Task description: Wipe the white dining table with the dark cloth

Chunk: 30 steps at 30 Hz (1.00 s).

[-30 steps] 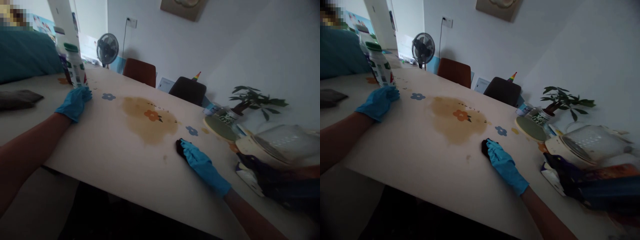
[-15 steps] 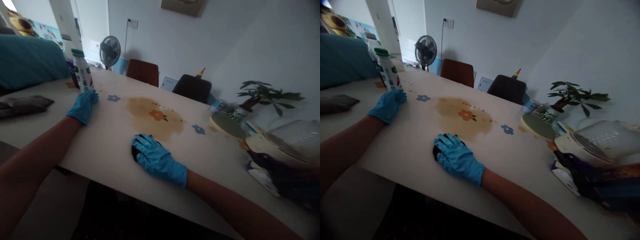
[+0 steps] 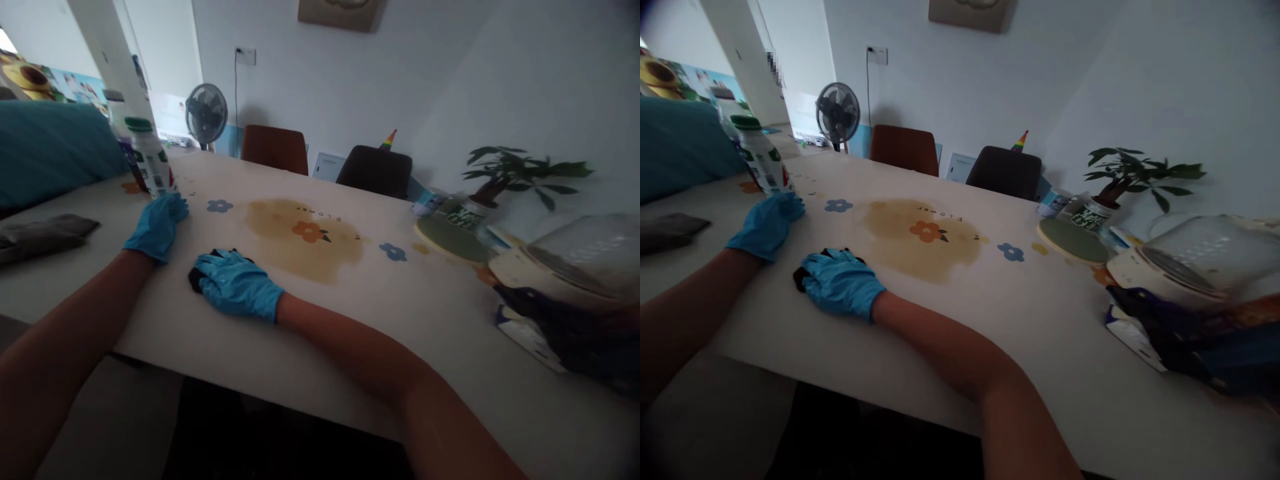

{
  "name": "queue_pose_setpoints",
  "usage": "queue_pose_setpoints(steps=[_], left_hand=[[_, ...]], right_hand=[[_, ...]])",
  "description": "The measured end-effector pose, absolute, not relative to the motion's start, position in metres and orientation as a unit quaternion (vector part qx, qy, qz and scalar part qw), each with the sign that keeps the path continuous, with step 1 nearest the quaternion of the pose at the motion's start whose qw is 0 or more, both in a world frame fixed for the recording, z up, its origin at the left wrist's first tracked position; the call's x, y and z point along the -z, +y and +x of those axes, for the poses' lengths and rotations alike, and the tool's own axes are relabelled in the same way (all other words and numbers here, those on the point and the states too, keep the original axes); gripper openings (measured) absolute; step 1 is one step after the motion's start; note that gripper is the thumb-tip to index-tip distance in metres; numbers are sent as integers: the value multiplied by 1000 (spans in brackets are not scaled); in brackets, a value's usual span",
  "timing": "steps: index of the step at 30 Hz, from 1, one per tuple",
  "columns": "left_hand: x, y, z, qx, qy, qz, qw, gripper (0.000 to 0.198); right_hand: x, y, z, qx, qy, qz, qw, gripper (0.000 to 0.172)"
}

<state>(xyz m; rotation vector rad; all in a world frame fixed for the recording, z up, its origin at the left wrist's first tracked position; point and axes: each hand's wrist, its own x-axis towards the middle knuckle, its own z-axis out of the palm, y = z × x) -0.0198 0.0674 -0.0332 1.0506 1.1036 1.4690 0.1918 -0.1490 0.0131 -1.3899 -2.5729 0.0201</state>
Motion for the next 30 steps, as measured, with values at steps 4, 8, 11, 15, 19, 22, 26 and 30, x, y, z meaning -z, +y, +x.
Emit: queue_pose_setpoints(steps=[4, 8, 11, 15, 19, 22, 26, 30], left_hand=[[30, 68, -5, -666, 441, 360, 482, 10], [32, 73, -2, -679, 426, 345, 489, 12], [34, 76, -4, -679, 427, 344, 488, 13], [34, 78, -6, -676, 428, 343, 492, 13], [34, 78, -6, -671, 428, 346, 497, 13], [34, 79, -5, -669, 425, 348, 501, 10], [36, 80, -4, -670, 419, 344, 507, 9], [39, 81, -4, -675, 409, 341, 511, 8]], right_hand=[[1, -185, 235, -79, -887, -433, 141, 37], [18, -241, 302, -119, -881, -418, 187, 54], [29, -289, 363, -121, -882, -424, 166, 65], [48, -348, 437, -79, -861, -474, 170, 76], [58, -375, 473, -55, -837, -513, 181, 83], [53, -361, 467, -60, -846, -508, 149, 83], [37, -310, 421, -82, -861, -489, 111, 77], [20, -245, 351, -123, -886, -437, 100, 87]])
